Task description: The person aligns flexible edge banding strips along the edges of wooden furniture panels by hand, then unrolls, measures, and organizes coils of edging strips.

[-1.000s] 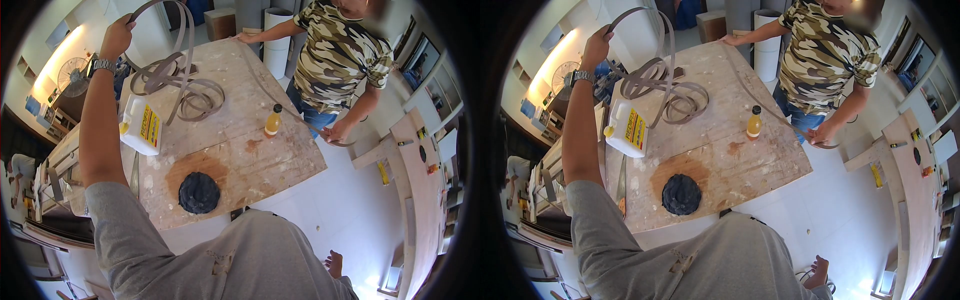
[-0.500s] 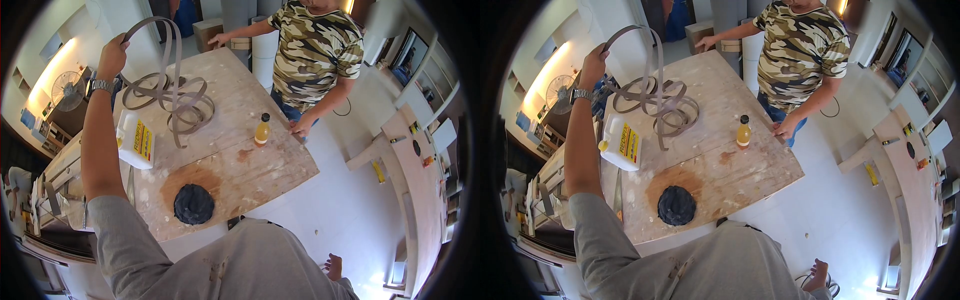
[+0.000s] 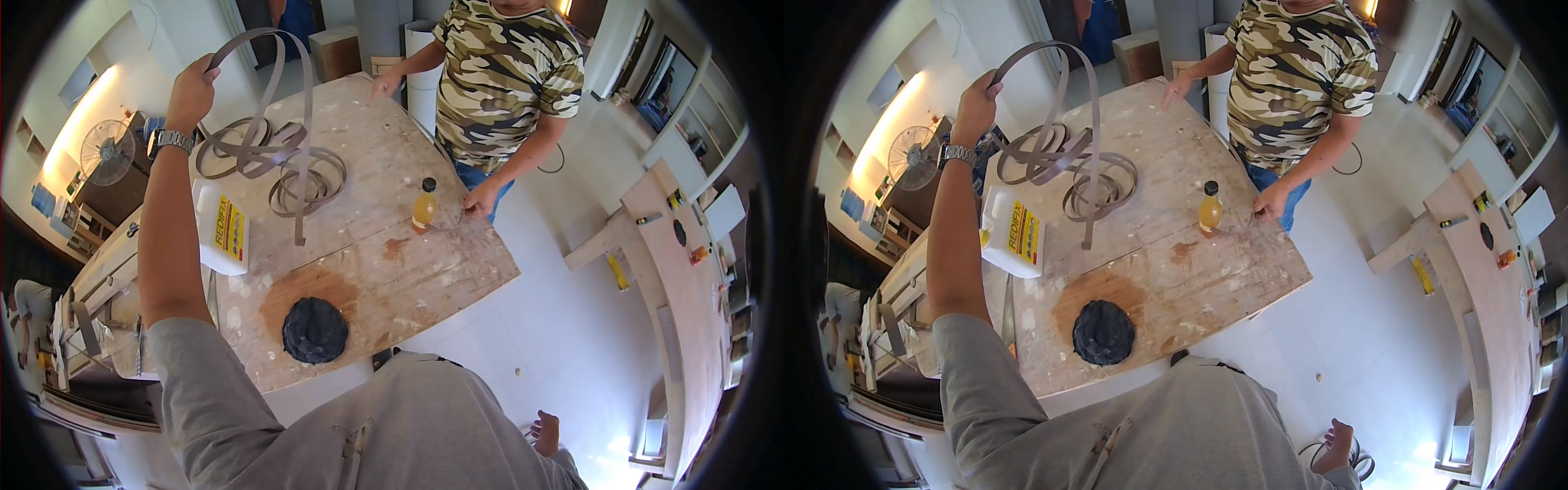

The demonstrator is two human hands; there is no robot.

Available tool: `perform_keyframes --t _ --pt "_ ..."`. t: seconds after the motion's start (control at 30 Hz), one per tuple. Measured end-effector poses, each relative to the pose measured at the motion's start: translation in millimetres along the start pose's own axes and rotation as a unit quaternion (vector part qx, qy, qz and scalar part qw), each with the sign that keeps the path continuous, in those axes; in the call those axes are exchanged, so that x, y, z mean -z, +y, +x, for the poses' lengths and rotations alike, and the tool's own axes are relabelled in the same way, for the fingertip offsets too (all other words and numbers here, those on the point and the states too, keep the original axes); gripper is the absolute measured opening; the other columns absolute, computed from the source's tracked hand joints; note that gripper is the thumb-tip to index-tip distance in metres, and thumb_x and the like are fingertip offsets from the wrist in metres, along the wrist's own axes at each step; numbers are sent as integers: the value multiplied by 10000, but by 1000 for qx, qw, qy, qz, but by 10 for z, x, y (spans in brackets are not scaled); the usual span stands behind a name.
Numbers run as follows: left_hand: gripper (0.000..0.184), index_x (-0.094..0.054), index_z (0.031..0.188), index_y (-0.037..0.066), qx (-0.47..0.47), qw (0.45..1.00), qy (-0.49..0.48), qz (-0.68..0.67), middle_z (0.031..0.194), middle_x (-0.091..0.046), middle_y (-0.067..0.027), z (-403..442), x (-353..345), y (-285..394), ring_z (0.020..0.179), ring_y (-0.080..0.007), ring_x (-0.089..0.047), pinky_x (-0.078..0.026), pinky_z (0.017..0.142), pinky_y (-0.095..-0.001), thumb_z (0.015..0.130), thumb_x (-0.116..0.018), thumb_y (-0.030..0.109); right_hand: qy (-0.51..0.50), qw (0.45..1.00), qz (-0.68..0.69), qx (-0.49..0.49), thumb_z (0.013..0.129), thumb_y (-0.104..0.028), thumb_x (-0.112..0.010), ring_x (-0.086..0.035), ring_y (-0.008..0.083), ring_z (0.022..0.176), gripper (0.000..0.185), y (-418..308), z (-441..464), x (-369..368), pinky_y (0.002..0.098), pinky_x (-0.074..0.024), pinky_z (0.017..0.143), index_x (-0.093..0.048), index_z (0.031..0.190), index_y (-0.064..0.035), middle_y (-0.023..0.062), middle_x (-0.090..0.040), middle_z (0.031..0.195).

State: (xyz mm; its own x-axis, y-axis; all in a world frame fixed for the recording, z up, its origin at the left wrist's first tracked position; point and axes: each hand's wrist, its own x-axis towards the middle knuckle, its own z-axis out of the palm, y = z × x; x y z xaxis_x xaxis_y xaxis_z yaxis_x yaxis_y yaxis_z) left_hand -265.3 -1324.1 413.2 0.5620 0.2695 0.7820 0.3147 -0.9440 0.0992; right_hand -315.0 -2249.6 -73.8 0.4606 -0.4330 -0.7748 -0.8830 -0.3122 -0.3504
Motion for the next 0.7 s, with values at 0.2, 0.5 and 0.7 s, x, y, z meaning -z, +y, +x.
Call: perform_keyframes --t 0.2,0.5,0.7 --pt "231 -578 1093 46 -21 999 27 23 896 -608 -223 137 148 27 853 -413 -571 -435 718 -462 896 -518 150 5 1000 20 16 853 -333 -597 -573 253 725 447 69 -45 -5 389 -455 586 -513 1161 -21 139 -564 980" --pt "268 -573 1132 51 -10 999 33 11 936 -621 -224 216 284 123 883 -409 -581 -452 751 -449 897 -524 169 -19 1000 10 5 852 -334 -595 -579 258 734 465 85 32 -96 392 -458 602 -495 1203 -45 153 -564 1049" --pt "283 -577 1146 64 -24 999 24 30 964 -620 -229 209 309 149 916 -408 -584 -460 770 -443 894 -531 184 -20 1000 19 2 851 -321 -601 -587 263 749 461 221 170 -108 407 -460 596 -493 1205 -47 151 -574 1022"
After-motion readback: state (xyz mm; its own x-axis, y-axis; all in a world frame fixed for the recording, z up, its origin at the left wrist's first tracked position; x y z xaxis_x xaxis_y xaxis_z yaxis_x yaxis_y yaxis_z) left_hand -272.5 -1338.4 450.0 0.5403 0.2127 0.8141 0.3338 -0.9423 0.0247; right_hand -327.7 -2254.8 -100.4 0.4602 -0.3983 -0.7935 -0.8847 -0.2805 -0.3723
